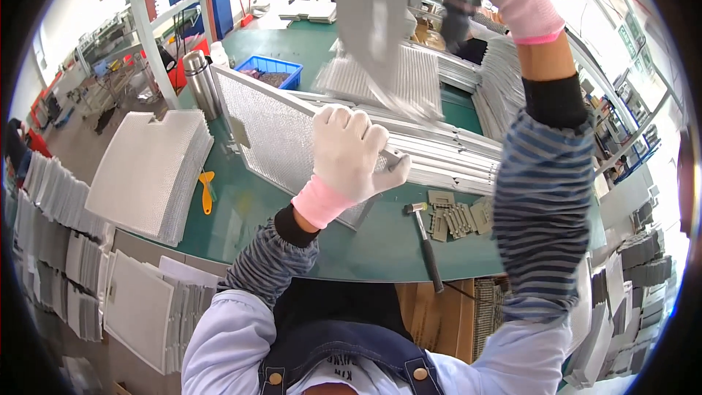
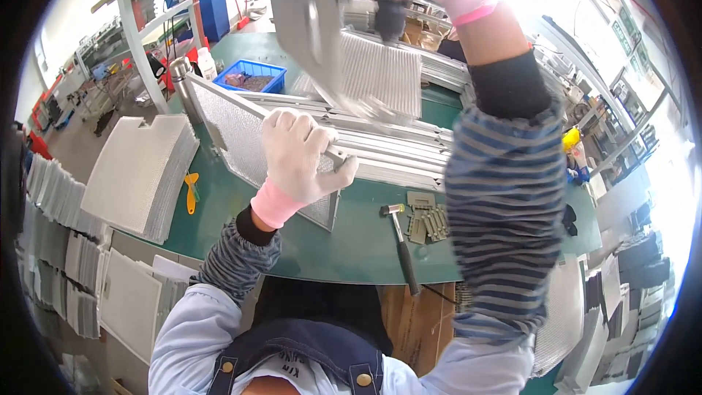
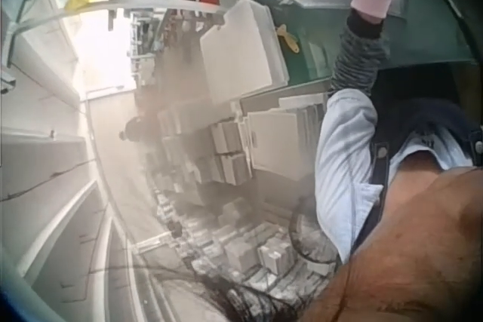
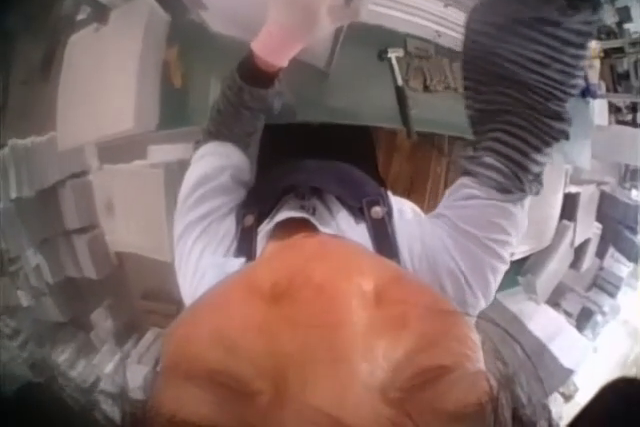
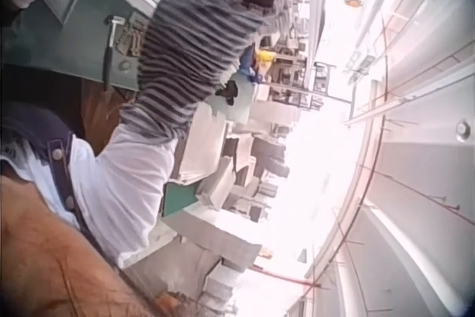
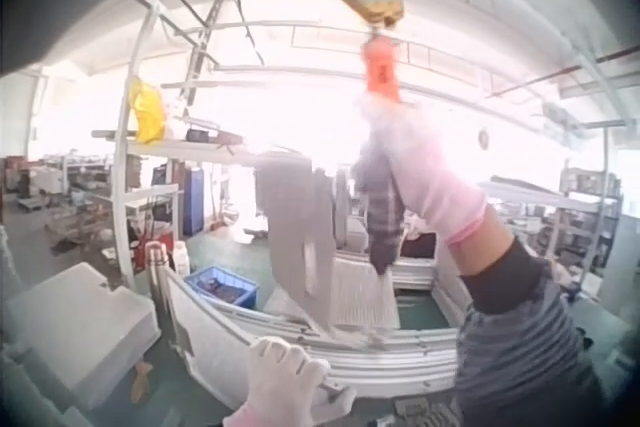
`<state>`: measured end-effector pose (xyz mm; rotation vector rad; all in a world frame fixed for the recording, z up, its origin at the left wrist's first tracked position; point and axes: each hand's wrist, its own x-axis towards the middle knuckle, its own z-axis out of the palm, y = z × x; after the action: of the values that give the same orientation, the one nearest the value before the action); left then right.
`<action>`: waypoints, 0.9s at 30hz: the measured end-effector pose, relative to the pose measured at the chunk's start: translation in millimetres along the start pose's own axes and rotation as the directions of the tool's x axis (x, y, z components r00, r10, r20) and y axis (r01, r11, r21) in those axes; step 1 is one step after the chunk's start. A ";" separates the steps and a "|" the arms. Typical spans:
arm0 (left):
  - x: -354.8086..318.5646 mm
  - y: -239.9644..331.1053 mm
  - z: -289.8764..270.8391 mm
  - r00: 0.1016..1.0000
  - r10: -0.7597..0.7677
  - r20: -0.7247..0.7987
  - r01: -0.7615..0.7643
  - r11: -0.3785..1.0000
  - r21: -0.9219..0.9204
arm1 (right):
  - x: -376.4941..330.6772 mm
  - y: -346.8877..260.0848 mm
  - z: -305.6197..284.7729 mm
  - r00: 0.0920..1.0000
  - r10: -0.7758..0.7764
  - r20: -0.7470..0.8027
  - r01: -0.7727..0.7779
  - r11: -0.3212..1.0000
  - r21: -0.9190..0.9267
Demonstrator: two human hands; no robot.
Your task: The recorder is assembling metal mesh filters by attaching metal frames and handles to mesh sheets and then securing them with an electric drill.
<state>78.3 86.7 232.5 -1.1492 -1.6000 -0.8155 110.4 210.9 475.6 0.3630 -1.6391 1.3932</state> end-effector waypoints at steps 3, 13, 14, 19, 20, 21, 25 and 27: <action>2.3 -6.8 6.4 0.999 -0.007 -0.041 0.006 1.000 -0.024 | -7.1 -10.4 8.9 0.991 0.133 0.020 -0.128 0.978 -0.167; 5.5 -5.1 16.1 0.999 0.012 -0.052 -0.013 1.000 -0.019 | -8.4 -29.3 8.8 0.999 0.005 0.050 -0.004 1.000 -0.022; 6.5 -3.6 19.0 0.998 0.018 -0.053 -0.020 0.999 -0.039 | -4.0 -25.7 2.2 0.996 -0.012 0.085 0.013 1.000 -0.014; 4.6 -6.1 11.2 0.999 -0.019 -0.046 0.018 0.999 -0.027 | -7.4 -15.2 11.1 0.997 -0.007 0.073 0.004 0.999 0.042; 5.2 -6.5 9.5 0.999 -0.022 -0.047 0.020 0.999 -0.030 | -7.3 -16.5 13.7 0.998 -0.003 0.064 0.001 0.999 0.040; 5.0 -6.7 9.8 0.998 -0.026 -0.049 0.024 0.999 -0.031 | -7.5 -15.4 14.5 0.999 0.005 0.053 -0.007 0.999 0.039; 10.3 2.1 17.6 0.998 -0.026 -0.062 0.022 0.997 -0.078 | -15.1 -10.5 -3.0 0.988 -0.042 0.146 0.047 0.998 -0.033; 7.0 -2.6 18.0 0.997 -0.039 -0.060 0.036 0.998 -0.052 | -24.4 18.5 -2.6 0.981 0.152 0.122 -0.163 0.983 0.087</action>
<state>69.4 104.1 233.6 -1.1226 -1.5625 -0.9119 111.2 211.1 444.8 0.3822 -1.7285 1.6005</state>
